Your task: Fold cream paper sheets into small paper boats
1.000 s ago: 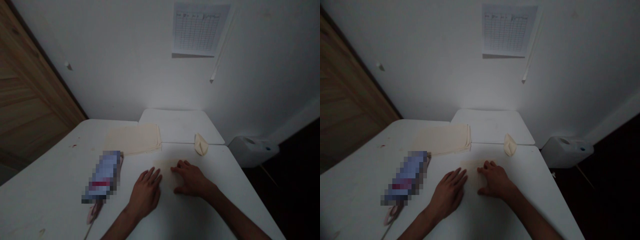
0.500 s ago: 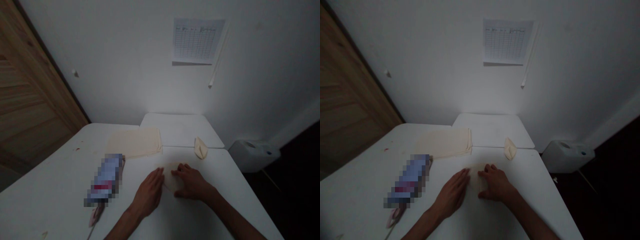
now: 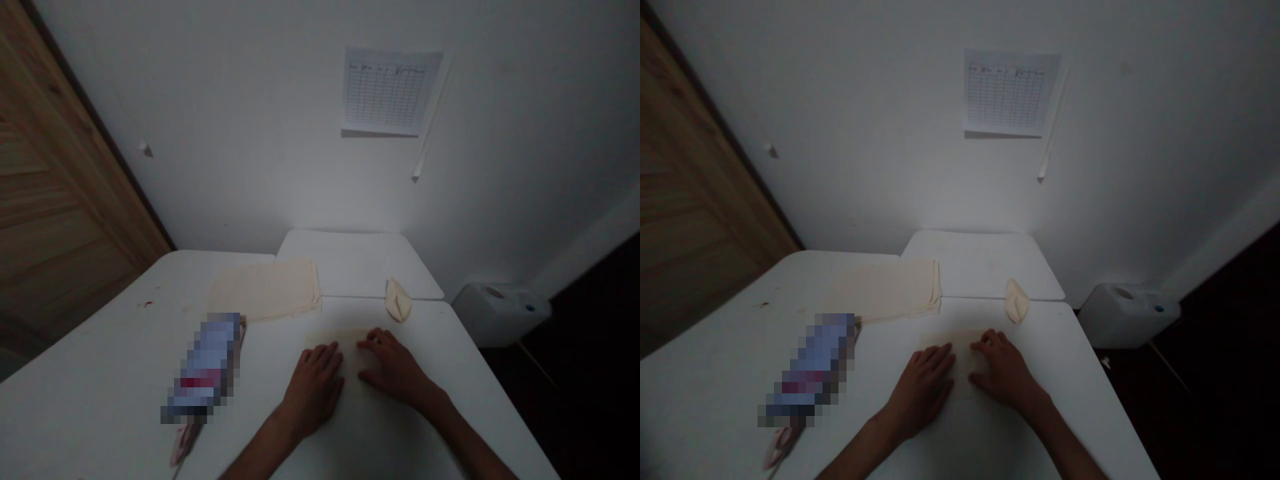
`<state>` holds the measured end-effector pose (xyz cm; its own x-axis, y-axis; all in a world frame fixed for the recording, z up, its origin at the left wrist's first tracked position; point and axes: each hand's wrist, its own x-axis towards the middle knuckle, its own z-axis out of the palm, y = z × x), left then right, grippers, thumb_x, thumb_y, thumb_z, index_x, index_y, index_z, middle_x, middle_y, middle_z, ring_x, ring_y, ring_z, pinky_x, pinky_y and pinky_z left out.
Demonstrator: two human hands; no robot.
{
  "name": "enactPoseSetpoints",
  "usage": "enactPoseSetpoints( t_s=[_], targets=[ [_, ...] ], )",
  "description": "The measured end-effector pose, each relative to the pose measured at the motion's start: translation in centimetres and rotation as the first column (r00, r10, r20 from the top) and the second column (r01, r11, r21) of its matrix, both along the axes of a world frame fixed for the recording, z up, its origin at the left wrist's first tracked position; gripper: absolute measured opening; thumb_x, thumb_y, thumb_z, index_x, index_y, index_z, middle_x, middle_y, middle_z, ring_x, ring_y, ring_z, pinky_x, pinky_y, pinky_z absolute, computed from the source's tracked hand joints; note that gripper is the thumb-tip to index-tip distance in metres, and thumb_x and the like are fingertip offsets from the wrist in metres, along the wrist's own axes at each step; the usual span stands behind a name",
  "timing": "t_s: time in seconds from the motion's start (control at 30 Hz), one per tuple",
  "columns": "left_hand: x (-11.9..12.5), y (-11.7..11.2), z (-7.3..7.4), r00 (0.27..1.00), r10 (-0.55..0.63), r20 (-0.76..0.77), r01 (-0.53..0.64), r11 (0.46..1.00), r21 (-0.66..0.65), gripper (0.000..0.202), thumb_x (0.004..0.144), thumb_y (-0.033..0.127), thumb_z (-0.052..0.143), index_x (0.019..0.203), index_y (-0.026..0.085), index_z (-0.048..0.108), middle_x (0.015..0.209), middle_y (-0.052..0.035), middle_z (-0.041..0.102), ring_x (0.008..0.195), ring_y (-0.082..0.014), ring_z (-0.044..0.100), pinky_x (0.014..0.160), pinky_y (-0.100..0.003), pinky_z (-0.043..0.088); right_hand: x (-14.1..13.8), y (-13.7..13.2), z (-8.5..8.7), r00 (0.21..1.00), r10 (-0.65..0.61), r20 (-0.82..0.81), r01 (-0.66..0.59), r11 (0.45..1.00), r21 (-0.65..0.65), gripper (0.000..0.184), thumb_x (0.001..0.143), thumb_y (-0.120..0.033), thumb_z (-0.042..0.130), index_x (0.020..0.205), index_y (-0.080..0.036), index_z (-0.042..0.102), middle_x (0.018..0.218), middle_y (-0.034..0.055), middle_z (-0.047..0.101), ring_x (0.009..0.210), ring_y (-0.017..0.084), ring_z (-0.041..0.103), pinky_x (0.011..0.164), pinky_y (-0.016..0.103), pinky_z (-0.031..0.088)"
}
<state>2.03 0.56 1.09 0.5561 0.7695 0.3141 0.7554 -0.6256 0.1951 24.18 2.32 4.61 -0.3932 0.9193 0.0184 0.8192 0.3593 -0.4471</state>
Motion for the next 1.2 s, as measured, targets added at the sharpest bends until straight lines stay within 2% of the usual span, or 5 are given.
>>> enactPoseSetpoints(
  t_s=[0.13,0.43,0.83,1.07,1.2],
  targets=[
    [0.1,0.1,0.4,1.000,0.005,-0.005,-0.005,1.000,-0.014,0.041,0.085,0.022,0.054,0.126,0.021,0.050,0.137,-0.0121,0.049,0.115,-0.0308,0.048,0.094,-0.051,0.039,1.1,0.0,-0.9,0.970,-0.140,-0.199,0.146,0.989,0.018,0.047,0.079,-0.031,0.063,0.124,-0.021,0.054,0.124,0.0097,0.050,0.112,0.024,0.052,0.100,0.039,0.041],
    [-0.1,0.1,0.2,1.000,-0.009,0.006,0.009,1.000,-0.011,0.041,0.085,0.020,0.055,0.126,0.022,0.051,0.136,-0.0110,0.048,0.116,-0.0299,0.046,0.095,-0.050,0.039,1.3,-0.2,-2.4,0.766,-0.400,-0.503,0.299,0.915,-0.272,0.059,0.077,-0.041,0.061,0.130,-0.022,0.044,0.125,0.0113,0.053,0.081,0.018,0.066,0.073,0.036,0.055],
    [-0.1,0.3,-0.2,0.972,-0.189,0.142,0.192,0.981,-0.011,0.019,0.087,0.011,0.050,0.092,0.022,0.064,0.104,-0.0052,0.064,0.095,-0.0214,0.054,0.083,-0.039,0.045,2.2,-1.5,-3.0,0.690,-0.433,-0.580,0.272,0.898,-0.346,0.065,0.070,-0.030,0.060,0.131,-0.024,0.036,0.112,0.0064,0.059,0.055,0.011,0.061,0.053,0.028,0.051],
    [0.2,-0.3,0.7,0.968,-0.157,0.196,0.171,0.984,-0.056,0.025,0.073,0.038,0.072,0.090,0.021,0.064,0.107,-0.0079,0.062,0.097,-0.0272,0.053,0.084,-0.045,0.045,1.7,-1.3,-2.9,0.635,-0.443,-0.633,0.320,0.896,-0.306,0.069,0.069,-0.028,0.062,0.133,-0.025,0.035,0.120,0.0095,0.056,0.052,0.008,0.058,0.051,0.026,0.051],
    [0.4,-0.5,0.0,0.971,-0.127,0.201,0.132,0.991,-0.012,0.007,0.078,0.030,0.069,0.079,0.023,0.066,0.102,-0.0053,0.064,0.098,-0.0254,0.055,0.083,-0.043,0.047,1.4,-1.2,-2.7,0.622,-0.415,-0.664,0.307,0.909,-0.280,0.064,0.072,-0.030,0.062,0.131,-0.023,0.039,0.116,0.0086,0.058,0.054,0.009,0.059,0.053,0.027,0.051]
  ],
)
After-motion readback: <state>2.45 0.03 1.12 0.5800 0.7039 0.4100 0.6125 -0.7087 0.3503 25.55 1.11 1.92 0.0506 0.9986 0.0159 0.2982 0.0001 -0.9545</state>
